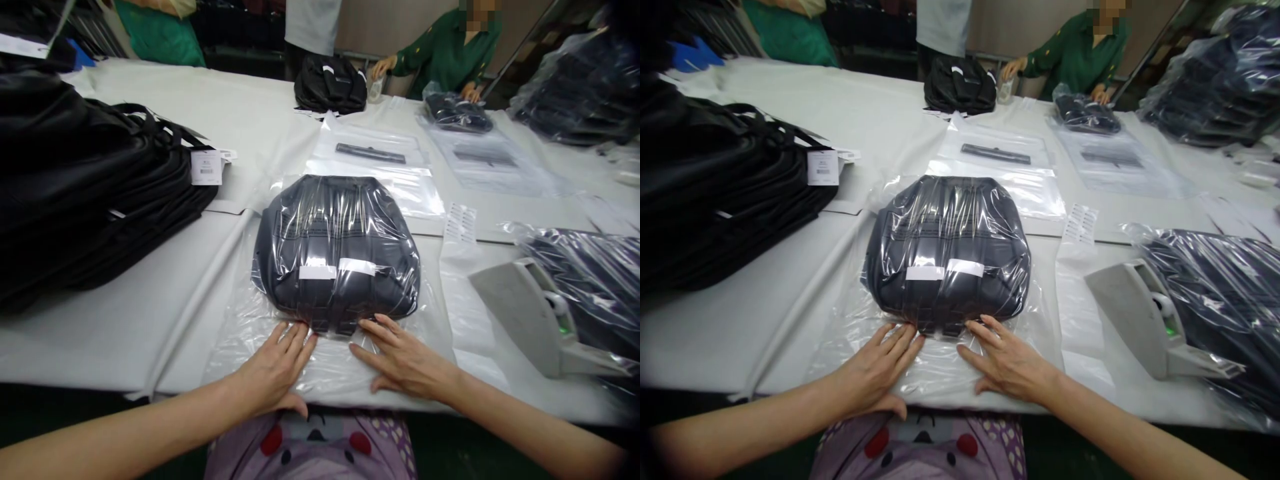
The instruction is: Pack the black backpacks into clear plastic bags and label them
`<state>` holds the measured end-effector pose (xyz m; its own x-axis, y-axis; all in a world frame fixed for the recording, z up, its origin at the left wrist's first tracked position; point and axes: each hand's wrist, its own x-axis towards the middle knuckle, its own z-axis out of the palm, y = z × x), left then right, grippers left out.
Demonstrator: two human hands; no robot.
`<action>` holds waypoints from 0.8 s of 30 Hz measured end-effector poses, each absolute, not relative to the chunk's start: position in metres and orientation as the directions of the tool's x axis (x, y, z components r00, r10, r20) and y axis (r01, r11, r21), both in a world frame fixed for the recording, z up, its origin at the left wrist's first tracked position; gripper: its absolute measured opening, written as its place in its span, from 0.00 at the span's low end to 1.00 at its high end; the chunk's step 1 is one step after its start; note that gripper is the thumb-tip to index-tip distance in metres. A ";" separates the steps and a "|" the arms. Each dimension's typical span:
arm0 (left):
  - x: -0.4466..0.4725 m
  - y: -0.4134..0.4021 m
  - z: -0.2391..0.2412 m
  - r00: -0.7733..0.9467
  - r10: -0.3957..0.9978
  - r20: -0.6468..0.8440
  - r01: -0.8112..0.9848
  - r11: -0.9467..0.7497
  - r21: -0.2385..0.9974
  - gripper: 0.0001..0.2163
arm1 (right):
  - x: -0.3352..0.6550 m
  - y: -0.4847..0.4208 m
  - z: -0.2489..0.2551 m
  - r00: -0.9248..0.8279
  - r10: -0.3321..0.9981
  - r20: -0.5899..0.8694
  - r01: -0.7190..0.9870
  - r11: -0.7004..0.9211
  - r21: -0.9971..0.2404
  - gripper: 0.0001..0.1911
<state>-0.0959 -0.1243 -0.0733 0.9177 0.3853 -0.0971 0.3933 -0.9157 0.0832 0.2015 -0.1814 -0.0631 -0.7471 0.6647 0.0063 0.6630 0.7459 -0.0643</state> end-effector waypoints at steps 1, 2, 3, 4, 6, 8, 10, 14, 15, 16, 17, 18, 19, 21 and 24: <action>-0.095 -0.124 -0.072 0.917 0.388 -0.089 0.395 -0.914 0.088 0.48 | 0.202 -0.182 -0.065 -0.751 0.661 0.005 0.660 0.750 -0.049 0.26; -0.094 -0.125 -0.071 0.919 0.387 -0.079 0.394 -0.915 0.090 0.46 | 0.203 -0.183 -0.066 -0.757 0.654 0.004 0.653 0.756 -0.038 0.23; -0.092 -0.125 -0.070 0.919 0.387 -0.072 0.393 -0.915 0.089 0.45 | 0.204 -0.184 -0.068 -0.762 0.647 0.008 0.647 0.762 -0.035 0.23; -0.090 -0.125 -0.069 0.918 0.390 -0.068 0.395 -0.915 0.086 0.43 | 0.205 -0.185 -0.069 -0.764 0.645 0.017 0.644 0.764 -0.041 0.23; -0.086 -0.126 -0.067 0.911 0.408 -0.061 0.411 -0.909 0.071 0.41 | 0.205 -0.186 -0.071 -0.743 0.667 0.057 0.662 0.745 -0.079 0.20; -0.084 -0.126 -0.070 0.901 0.432 -0.043 0.433 -0.900 0.040 0.36 | 0.203 -0.186 -0.071 -0.695 0.712 0.103 0.698 0.702 -0.143 0.17; -0.083 -0.126 -0.075 0.905 0.425 0.000 0.425 -0.905 -0.011 0.26 | 0.200 -0.186 -0.071 -0.643 0.756 0.124 0.728 0.653 -0.206 0.16; -0.084 -0.121 -0.082 0.920 0.387 0.054 0.390 -0.918 -0.067 0.18 | 0.195 -0.190 -0.072 -0.661 0.738 0.138 0.700 0.672 -0.241 0.17; -0.084 -0.120 -0.081 0.919 0.392 0.048 0.395 -0.917 -0.053 0.17 | 0.194 -0.191 -0.072 -0.672 0.729 0.134 0.693 0.682 -0.234 0.23; -0.083 -0.118 -0.079 0.915 0.402 0.035 0.403 -0.915 -0.031 0.15 | 0.193 -0.192 -0.072 -0.672 0.729 0.128 0.696 0.681 -0.227 0.27; -0.082 -0.117 -0.075 0.909 0.416 0.015 0.416 -0.909 0.001 0.13 | 0.193 -0.193 -0.072 -0.667 0.736 0.117 0.704 0.674 -0.223 0.27; -0.080 -0.116 -0.071 0.901 0.433 -0.011 0.433 -0.901 0.040 0.11 | 0.193 -0.194 -0.071 -0.662 0.742 0.106 0.711 0.667 -0.225 0.22; -0.079 -0.114 -0.066 0.893 0.448 -0.043 0.450 -0.889 0.083 0.09 | 0.193 -0.194 -0.069 -0.660 0.744 0.102 0.712 0.663 -0.232 0.17; -0.076 -0.113 -0.056 0.874 0.474 -0.106 0.486 -0.859 0.163 0.07 | 0.193 -0.194 -0.064 -0.653 0.745 0.137 0.702 0.664 -0.258 0.17; -0.074 -0.111 -0.045 0.863 0.479 -0.161 0.505 -0.835 0.220 0.07 | 0.192 -0.194 -0.056 -0.624 0.743 0.242 0.687 0.669 -0.285 0.18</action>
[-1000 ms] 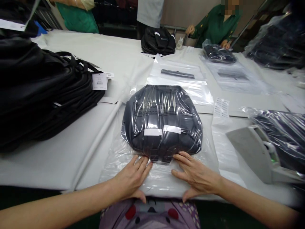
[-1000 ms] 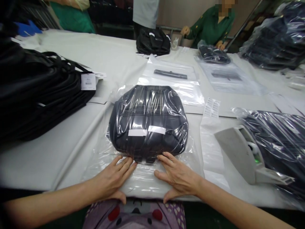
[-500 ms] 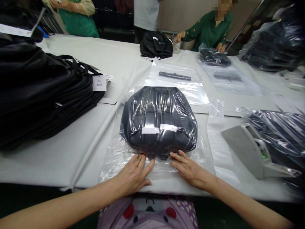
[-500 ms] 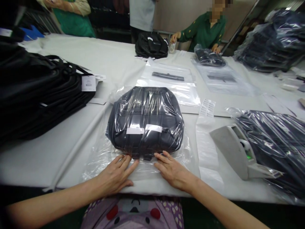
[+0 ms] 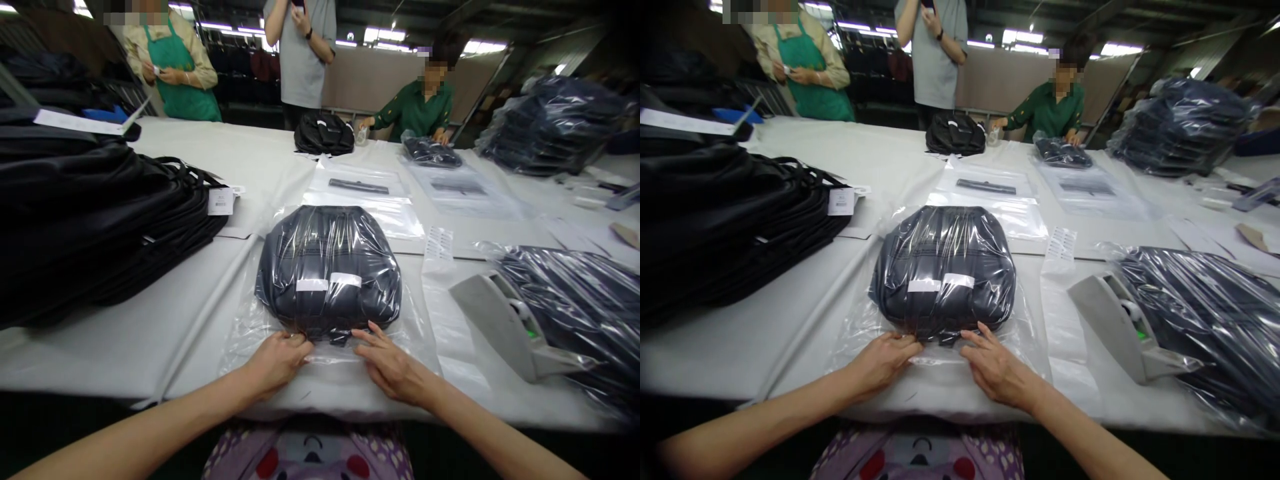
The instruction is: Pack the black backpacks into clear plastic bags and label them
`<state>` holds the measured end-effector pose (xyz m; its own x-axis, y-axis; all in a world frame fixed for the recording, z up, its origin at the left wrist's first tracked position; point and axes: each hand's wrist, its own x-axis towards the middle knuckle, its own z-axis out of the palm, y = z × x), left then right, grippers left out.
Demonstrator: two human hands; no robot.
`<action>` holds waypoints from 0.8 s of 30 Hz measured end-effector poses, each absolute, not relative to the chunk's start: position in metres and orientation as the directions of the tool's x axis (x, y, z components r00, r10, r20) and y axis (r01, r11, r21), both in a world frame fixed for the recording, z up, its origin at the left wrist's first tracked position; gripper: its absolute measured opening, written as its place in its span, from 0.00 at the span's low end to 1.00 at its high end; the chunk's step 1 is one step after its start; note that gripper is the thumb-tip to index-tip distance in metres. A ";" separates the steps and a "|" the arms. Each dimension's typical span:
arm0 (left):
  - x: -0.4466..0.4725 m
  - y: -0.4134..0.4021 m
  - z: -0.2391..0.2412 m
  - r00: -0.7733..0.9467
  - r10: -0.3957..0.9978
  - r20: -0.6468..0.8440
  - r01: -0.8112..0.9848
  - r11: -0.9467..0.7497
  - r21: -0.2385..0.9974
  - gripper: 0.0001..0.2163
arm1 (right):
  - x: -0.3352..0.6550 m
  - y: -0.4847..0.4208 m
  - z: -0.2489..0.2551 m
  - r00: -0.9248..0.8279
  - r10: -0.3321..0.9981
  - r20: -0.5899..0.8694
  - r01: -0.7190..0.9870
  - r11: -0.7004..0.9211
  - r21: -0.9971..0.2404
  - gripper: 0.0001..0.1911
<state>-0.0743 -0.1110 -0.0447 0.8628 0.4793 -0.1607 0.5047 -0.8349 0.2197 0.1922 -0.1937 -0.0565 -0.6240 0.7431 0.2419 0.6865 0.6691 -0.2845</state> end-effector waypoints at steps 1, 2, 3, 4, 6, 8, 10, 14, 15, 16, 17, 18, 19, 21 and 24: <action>-0.074 -0.111 -0.043 0.864 0.475 -0.167 0.503 -0.835 0.223 0.07 | 0.191 -0.194 -0.055 -0.615 0.743 0.263 0.687 0.669 -0.283 0.16; -0.074 -0.110 -0.042 0.866 0.471 -0.170 0.499 -0.838 0.222 0.08 | 0.189 -0.195 -0.054 -0.614 0.741 0.270 0.689 0.671 -0.275 0.14; -0.075 -0.110 -0.041 0.870 0.464 -0.169 0.492 -0.842 0.219 0.08 | 0.186 -0.196 -0.055 -0.618 0.740 0.266 0.692 0.673 -0.262 0.18; -0.075 -0.110 -0.042 0.873 0.458 -0.166 0.485 -0.848 0.213 0.09 | 0.183 -0.197 -0.056 -0.622 0.740 0.255 0.700 0.672 -0.242 0.24; -0.077 -0.110 -0.044 0.883 0.442 -0.159 0.467 -0.863 0.192 0.09 | 0.178 -0.200 -0.059 -0.619 0.750 0.231 0.728 0.659 -0.188 0.31; -0.079 -0.113 -0.047 0.894 0.425 -0.140 0.444 -0.882 0.157 0.10 | 0.175 -0.203 -0.065 -0.601 0.760 0.248 0.760 0.639 -0.116 0.23; -0.082 -0.117 -0.053 0.904 0.417 -0.095 0.426 -0.897 0.118 0.12 | 0.176 -0.205 -0.070 -0.611 0.730 0.307 0.757 0.652 -0.044 0.16; -0.088 -0.126 -0.065 0.910 0.414 -0.003 0.412 -0.906 0.097 0.28 | 0.184 -0.206 -0.073 -0.666 0.647 0.371 0.703 0.711 0.020 0.12; -0.089 -0.127 -0.066 0.910 0.414 0.004 0.411 -0.905 0.111 0.33 | 0.185 -0.205 -0.072 -0.660 0.648 0.379 0.704 0.710 0.010 0.12; -0.090 -0.128 -0.068 0.908 0.419 0.010 0.414 -0.900 0.133 0.36 | 0.185 -0.205 -0.071 -0.647 0.654 0.392 0.708 0.706 -0.009 0.12; -0.091 -0.128 -0.069 0.905 0.426 0.016 0.418 -0.894 0.162 0.39 | 0.185 -0.204 -0.069 -0.630 0.663 0.404 0.714 0.700 -0.034 0.12; -0.091 -0.128 -0.069 0.899 0.437 0.024 0.425 -0.885 0.192 0.40 | 0.185 -0.203 -0.068 -0.615 0.669 0.418 0.716 0.695 -0.058 0.12; -0.092 -0.128 -0.071 0.892 0.451 0.034 0.433 -0.874 0.220 0.38 | 0.184 -0.202 -0.067 -0.602 0.672 0.432 0.717 0.693 -0.079 0.12; -0.092 -0.126 -0.075 0.878 0.475 0.061 0.447 -0.858 0.252 0.29 | 0.184 -0.200 -0.067 -0.580 0.671 0.461 0.712 0.693 -0.112 0.13; -0.094 -0.121 -0.082 0.871 0.482 0.096 0.447 -0.858 0.253 0.14 | 0.186 -0.197 -0.068 -0.541 0.680 0.495 0.707 0.686 -0.169 0.12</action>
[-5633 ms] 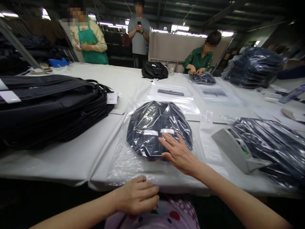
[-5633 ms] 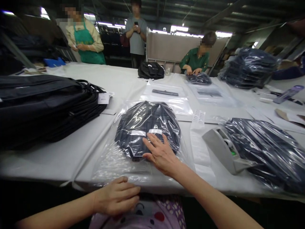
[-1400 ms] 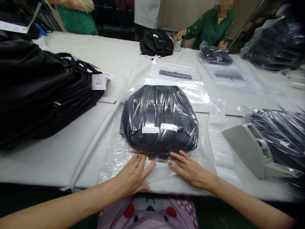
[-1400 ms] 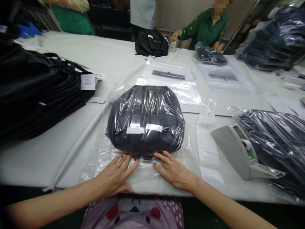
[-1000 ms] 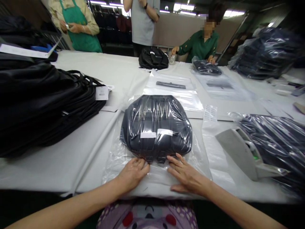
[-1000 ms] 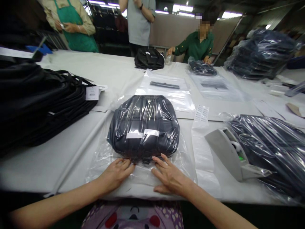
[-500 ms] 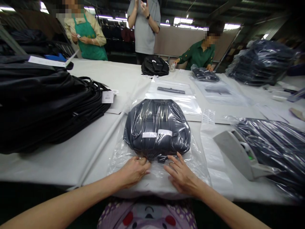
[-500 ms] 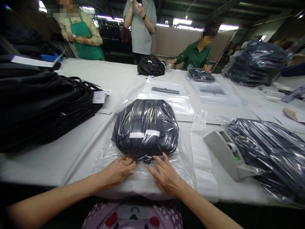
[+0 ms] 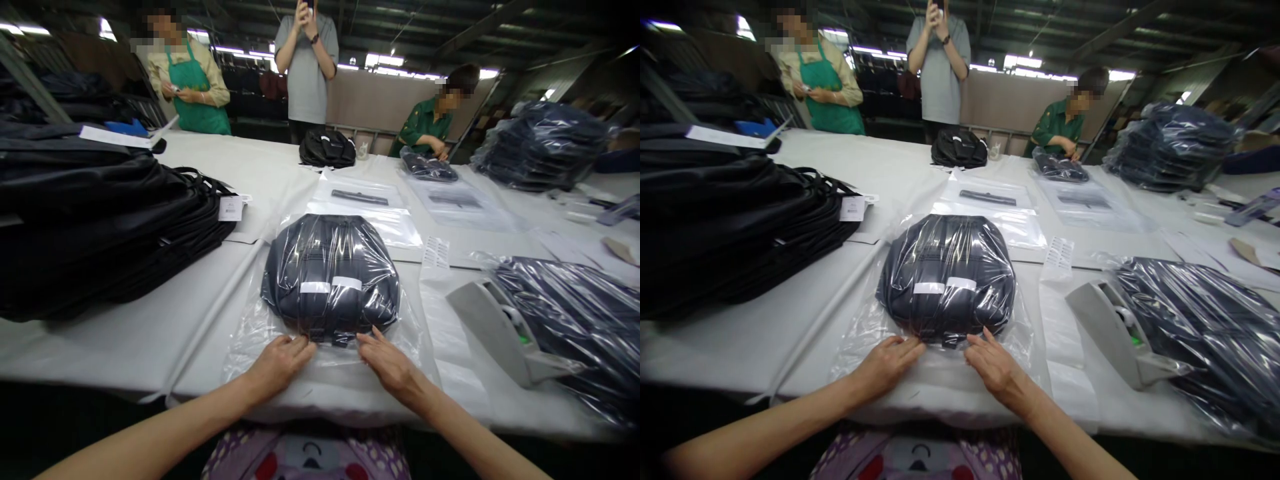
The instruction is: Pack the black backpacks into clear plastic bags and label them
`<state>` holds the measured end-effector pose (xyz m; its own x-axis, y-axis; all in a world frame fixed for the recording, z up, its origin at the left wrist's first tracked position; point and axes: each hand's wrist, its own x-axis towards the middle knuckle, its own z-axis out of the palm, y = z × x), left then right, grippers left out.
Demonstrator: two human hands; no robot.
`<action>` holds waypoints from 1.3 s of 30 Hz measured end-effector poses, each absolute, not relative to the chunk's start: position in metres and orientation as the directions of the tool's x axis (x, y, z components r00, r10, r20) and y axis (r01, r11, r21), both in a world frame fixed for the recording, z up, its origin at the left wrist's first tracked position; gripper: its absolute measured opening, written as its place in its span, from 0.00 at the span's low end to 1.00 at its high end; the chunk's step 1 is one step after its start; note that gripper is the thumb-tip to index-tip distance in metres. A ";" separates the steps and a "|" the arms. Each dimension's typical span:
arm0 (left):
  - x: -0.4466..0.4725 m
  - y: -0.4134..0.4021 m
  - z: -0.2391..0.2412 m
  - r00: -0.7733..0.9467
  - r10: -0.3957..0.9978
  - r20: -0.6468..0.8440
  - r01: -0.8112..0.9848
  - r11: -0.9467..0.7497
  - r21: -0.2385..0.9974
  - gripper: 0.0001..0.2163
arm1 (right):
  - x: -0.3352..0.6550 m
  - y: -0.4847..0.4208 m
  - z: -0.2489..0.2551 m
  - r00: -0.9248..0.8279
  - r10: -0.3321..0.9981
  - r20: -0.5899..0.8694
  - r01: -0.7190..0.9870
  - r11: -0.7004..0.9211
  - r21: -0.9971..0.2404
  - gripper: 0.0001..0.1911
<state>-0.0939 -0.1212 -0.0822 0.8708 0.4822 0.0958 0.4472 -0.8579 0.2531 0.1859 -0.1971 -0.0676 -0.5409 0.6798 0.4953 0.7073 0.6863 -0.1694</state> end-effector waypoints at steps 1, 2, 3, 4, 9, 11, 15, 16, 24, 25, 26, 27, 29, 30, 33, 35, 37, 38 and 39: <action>-0.095 -0.119 -0.084 0.864 0.492 0.102 0.455 -0.852 0.259 0.13 | 0.187 -0.197 -0.067 -0.526 0.686 0.502 0.707 0.681 -0.190 0.12; -0.096 -0.118 -0.085 0.853 0.511 0.105 0.471 -0.840 0.268 0.13 | 0.189 -0.197 -0.067 -0.514 0.689 0.511 0.706 0.678 -0.206 0.11; -0.096 -0.116 -0.086 0.836 0.538 0.108 0.493 -0.823 0.281 0.13 | 0.190 -0.197 -0.065 -0.505 0.689 0.520 0.703 0.678 -0.215 0.11; -0.097 -0.114 -0.085 0.817 0.565 0.110 0.517 -0.804 0.294 0.13 | 0.191 -0.197 -0.063 -0.496 0.689 0.529 0.705 0.675 -0.217 0.10; -0.090 -0.103 -0.078 0.722 0.678 0.137 0.613 -0.719 0.328 0.18 | 0.188 -0.189 -0.054 -0.353 0.743 0.569 0.756 0.585 -0.294 0.07; -0.084 -0.099 -0.075 0.682 0.715 0.153 0.647 -0.688 0.329 0.20 | 0.184 -0.183 -0.053 -0.268 0.777 0.569 0.771 0.527 -0.357 0.08; -0.084 -0.096 -0.071 0.709 0.686 0.163 0.616 -0.716 0.330 0.24 | 0.186 -0.184 -0.052 -0.240 0.786 0.569 0.789 0.500 -0.358 0.10; -0.088 -0.098 -0.070 0.750 0.643 0.155 0.574 -0.749 0.330 0.24 | 0.188 -0.189 -0.052 -0.303 0.763 0.570 0.778 0.544 -0.315 0.10; -0.111 -0.114 -0.063 0.951 0.306 0.038 0.293 -0.935 0.197 0.35 | 0.189 -0.247 -0.071 -0.694 0.612 0.380 0.666 0.746 0.015 0.13; -0.109 -0.116 -0.063 0.949 0.315 0.027 0.304 -0.933 0.193 0.38 | 0.186 -0.251 -0.075 -0.688 0.616 0.383 0.671 0.741 0.013 0.13; -0.107 -0.118 -0.063 0.944 0.330 0.013 0.322 -0.928 0.187 0.40 | 0.184 -0.254 -0.078 -0.683 0.621 0.384 0.675 0.738 0.007 0.14; -0.105 -0.120 -0.063 0.936 0.351 -0.004 0.346 -0.921 0.178 0.41 | 0.183 -0.257 -0.080 -0.679 0.623 0.388 0.675 0.738 -0.003 0.13; -0.102 -0.124 -0.064 0.920 0.390 -0.026 0.389 -0.908 0.157 0.41 | 0.187 -0.265 -0.081 -0.669 0.634 0.389 0.677 0.735 -0.035 0.12; -0.102 -0.125 -0.065 0.917 0.398 -0.030 0.397 -0.905 0.149 0.40 | 0.191 -0.268 -0.078 -0.655 0.645 0.394 0.683 0.728 -0.055 0.12; -0.105 -0.125 -0.068 0.926 0.378 -0.021 0.377 -0.914 0.149 0.37 | 0.215 -0.272 -0.065 -0.432 0.730 0.530 0.820 0.562 -0.108 0.13; -0.109 -0.124 -0.073 0.932 0.362 0.010 0.357 -0.922 0.154 0.35 | 0.235 -0.268 -0.055 -0.018 0.776 0.631 0.956 0.199 -0.217 0.14; -0.112 -0.123 -0.078 0.935 0.351 0.050 0.340 -0.928 0.154 0.34 | 0.250 -0.260 -0.049 0.393 0.746 0.537 0.904 -0.208 -0.372 0.19; -0.113 -0.122 -0.080 0.936 0.345 0.065 0.332 -0.931 0.152 0.34 | 0.255 -0.255 -0.049 0.511 0.749 0.423 0.843 -0.339 -0.418 0.22; -0.114 -0.121 -0.082 0.938 0.340 0.076 0.326 -0.934 0.148 0.33 | 0.258 -0.251 -0.051 0.553 0.782 0.287 0.802 -0.406 -0.438 0.23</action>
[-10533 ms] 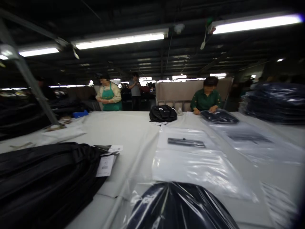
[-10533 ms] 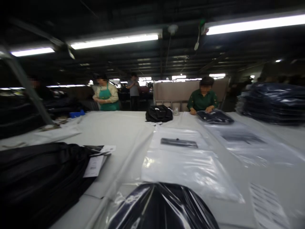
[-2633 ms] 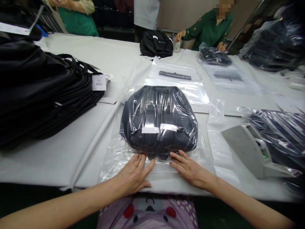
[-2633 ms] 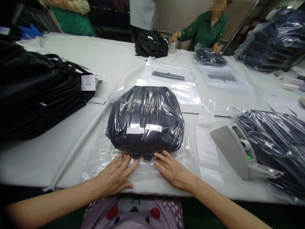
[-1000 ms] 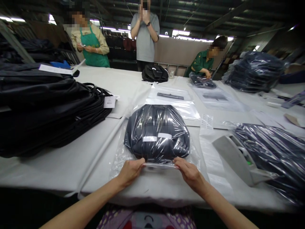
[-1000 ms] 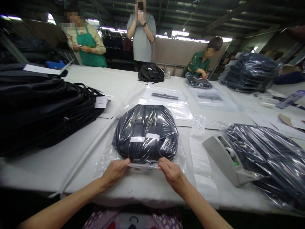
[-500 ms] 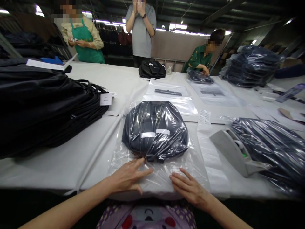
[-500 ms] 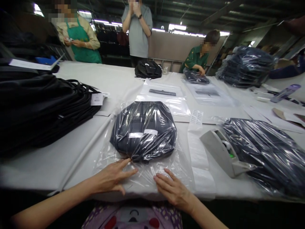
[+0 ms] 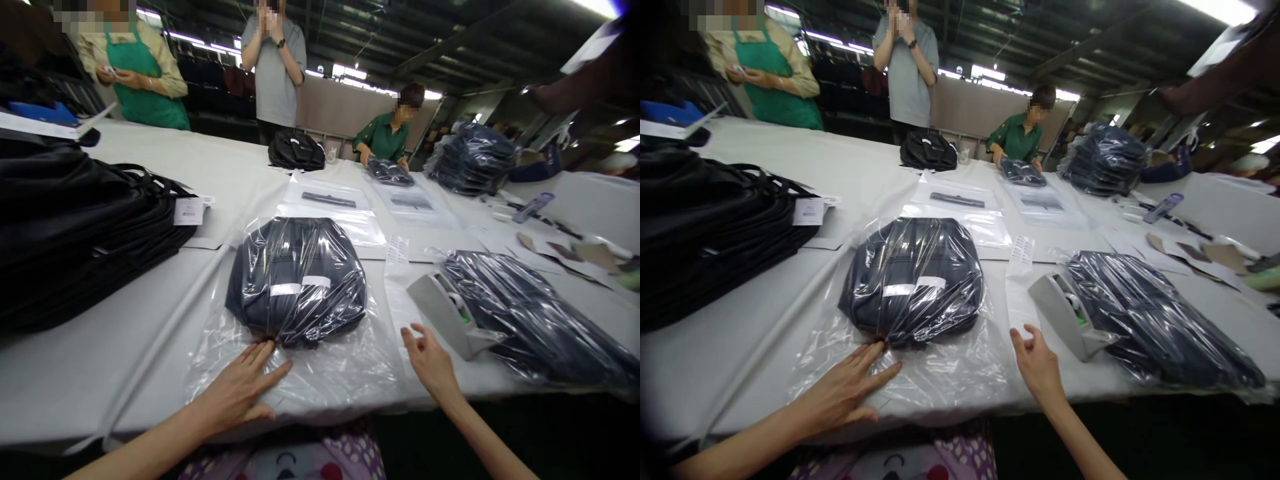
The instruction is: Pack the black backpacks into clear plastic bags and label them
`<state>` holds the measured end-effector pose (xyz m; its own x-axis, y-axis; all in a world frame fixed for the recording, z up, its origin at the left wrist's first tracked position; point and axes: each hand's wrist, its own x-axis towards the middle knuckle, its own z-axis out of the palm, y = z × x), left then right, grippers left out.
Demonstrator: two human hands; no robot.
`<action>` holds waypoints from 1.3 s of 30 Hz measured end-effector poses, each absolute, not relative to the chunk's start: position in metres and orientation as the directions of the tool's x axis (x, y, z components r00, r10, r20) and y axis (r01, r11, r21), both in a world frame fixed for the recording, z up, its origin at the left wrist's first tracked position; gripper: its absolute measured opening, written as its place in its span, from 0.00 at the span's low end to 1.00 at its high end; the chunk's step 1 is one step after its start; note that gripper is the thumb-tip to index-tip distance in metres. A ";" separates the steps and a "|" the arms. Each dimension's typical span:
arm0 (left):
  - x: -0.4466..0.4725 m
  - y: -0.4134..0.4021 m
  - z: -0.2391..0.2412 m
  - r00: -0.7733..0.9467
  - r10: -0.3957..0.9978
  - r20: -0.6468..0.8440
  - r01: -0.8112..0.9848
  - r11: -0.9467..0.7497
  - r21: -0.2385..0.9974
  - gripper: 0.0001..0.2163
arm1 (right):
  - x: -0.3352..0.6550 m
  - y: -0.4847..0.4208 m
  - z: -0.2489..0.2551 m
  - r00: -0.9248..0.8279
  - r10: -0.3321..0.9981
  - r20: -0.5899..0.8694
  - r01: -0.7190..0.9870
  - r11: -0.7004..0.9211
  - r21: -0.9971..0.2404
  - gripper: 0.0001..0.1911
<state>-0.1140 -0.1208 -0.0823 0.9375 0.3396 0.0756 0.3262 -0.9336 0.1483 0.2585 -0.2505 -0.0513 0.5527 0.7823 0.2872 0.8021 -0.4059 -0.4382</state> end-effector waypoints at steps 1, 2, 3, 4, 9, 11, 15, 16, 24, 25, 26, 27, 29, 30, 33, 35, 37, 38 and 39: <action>-0.114 -0.120 -0.084 0.938 0.337 0.080 0.324 -0.935 0.144 0.33 | 0.260 -0.246 -0.055 0.542 0.825 0.159 0.784 -0.429 -0.448 0.23; -0.114 -0.120 -0.085 0.938 0.336 0.080 0.323 -0.936 0.141 0.33 | 0.261 -0.243 -0.059 0.506 0.861 0.053 0.779 -0.430 -0.457 0.23; -0.114 -0.120 -0.086 0.939 0.334 0.078 0.321 -0.936 0.143 0.33 | 0.261 -0.240 -0.063 0.468 0.884 -0.011 0.781 -0.420 -0.463 0.24; -0.113 -0.121 -0.087 0.941 0.331 0.075 0.317 -0.937 0.149 0.33 | 0.262 -0.239 -0.067 0.443 0.896 -0.030 0.788 -0.405 -0.463 0.26; -0.106 -0.129 -0.084 0.946 0.320 0.058 0.302 -0.930 0.208 0.34 | 0.278 -0.248 -0.074 0.488 0.871 0.052 0.781 -0.409 -0.473 0.26; -0.104 -0.131 -0.082 0.946 0.320 0.049 0.303 -0.929 0.214 0.35 | 0.282 -0.257 -0.067 0.518 0.850 0.101 0.771 -0.412 -0.485 0.24; -0.101 -0.132 -0.077 0.946 0.321 0.032 0.307 -0.926 0.218 0.36 | 0.261 -0.269 -0.034 0.345 0.769 0.538 0.925 -0.182 -0.333 0.15; -0.100 -0.132 -0.076 0.945 0.325 0.030 0.311 -0.924 0.222 0.37 | 0.249 -0.268 -0.025 0.179 0.789 0.588 0.965 -0.025 -0.260 0.11; -0.097 -0.119 -0.048 0.959 0.282 -0.028 0.278 -0.915 0.292 0.32 | 0.146 -0.239 -0.032 -0.631 0.726 0.274 0.729 0.676 -0.109 0.14; -0.096 -0.116 -0.038 0.958 0.282 -0.046 0.280 -0.899 0.337 0.27 | 0.139 -0.238 -0.040 -0.630 0.734 0.255 0.738 0.668 -0.100 0.12; -0.095 -0.113 -0.028 0.956 0.286 -0.064 0.287 -0.873 0.394 0.23 | 0.133 -0.237 -0.048 -0.618 0.748 0.242 0.755 0.651 -0.082 0.10; -0.093 -0.110 -0.017 0.955 0.284 -0.082 0.290 -0.844 0.452 0.20 | 0.129 -0.237 -0.054 -0.598 0.765 0.241 0.777 0.626 -0.059 0.09; -0.087 -0.103 0.003 0.958 0.262 -0.119 0.285 -0.801 0.527 0.18 | 0.124 -0.235 -0.065 -0.542 0.802 0.251 0.825 0.565 -0.023 0.09; -0.083 -0.099 0.011 0.958 0.257 -0.128 0.286 -0.803 0.523 0.17 | 0.122 -0.234 -0.069 -0.521 0.814 0.257 0.839 0.543 -0.016 0.10; -0.072 -0.088 0.020 0.944 0.330 -0.018 0.319 -0.894 0.316 0.15 | 0.120 -0.233 -0.079 -0.516 0.805 0.295 0.834 0.550 -0.042 0.13; -0.068 -0.081 0.010 0.934 0.331 0.131 0.315 -0.940 0.134 0.17 | 0.122 -0.237 -0.084 -0.534 0.763 0.365 0.804 0.591 -0.059 0.15; -0.069 -0.073 -0.010 0.954 0.238 0.180 0.238 -0.971 0.023 0.24 | 0.127 -0.243 -0.088 -0.545 0.712 0.443 0.777 0.627 -0.050 0.17; -0.070 -0.070 -0.021 0.967 0.193 0.165 0.196 -0.981 -0.002 0.26 | 0.129 -0.246 -0.089 -0.550 0.692 0.467 0.767 0.640 -0.044 0.18; -0.072 -0.066 -0.031 0.977 0.161 0.143 0.164 -0.986 -0.014 0.27 | 0.130 -0.247 -0.089 -0.547 0.686 0.481 0.765 0.642 -0.047 0.17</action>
